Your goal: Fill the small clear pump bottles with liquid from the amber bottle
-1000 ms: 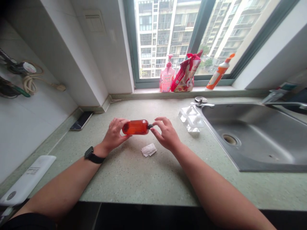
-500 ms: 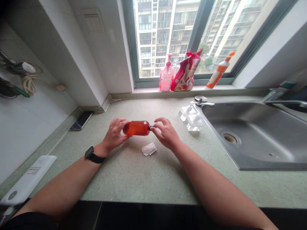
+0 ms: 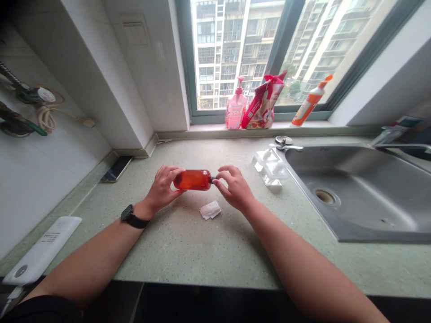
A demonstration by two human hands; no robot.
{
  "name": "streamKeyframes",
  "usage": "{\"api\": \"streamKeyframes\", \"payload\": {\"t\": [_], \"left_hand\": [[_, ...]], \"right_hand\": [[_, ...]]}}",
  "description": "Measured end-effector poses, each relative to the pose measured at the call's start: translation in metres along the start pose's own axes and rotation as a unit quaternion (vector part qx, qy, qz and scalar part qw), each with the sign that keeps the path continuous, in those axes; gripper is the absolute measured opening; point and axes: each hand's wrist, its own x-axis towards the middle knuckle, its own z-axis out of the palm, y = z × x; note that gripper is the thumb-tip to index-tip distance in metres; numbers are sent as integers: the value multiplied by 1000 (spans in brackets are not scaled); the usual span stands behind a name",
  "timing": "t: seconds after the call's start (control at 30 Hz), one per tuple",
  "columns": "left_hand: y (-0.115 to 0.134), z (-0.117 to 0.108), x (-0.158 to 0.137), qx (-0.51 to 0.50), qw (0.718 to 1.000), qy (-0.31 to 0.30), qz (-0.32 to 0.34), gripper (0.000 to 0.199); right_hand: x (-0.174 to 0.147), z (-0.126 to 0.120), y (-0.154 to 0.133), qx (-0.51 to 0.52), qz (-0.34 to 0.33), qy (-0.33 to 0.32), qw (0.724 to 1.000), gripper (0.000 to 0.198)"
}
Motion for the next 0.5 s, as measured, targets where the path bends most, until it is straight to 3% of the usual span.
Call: {"api": "streamKeyframes", "payload": {"t": [0.13,0.23,0.33,0.43,0.5], "left_hand": [[1,-1,0,2,1000,-1,-5,59],[0,-1,0,5,1000,0,-8,59],[0,0,0,6,1000,-1,-5,58],[1,0,0,6,1000,-1,-1,58],[1,0,0,6,1000,-3,-3,58]], "right_hand": [[-1,-1,1,12,14,4,1000,28],[-1,-2,-1,37,-23,3,999,40],[0,0,-2,35,-58,8,998,28],[-1,2,1,11,-44,10,999,12],[-1,2,3,-5,-26,1,1000,15]]}}
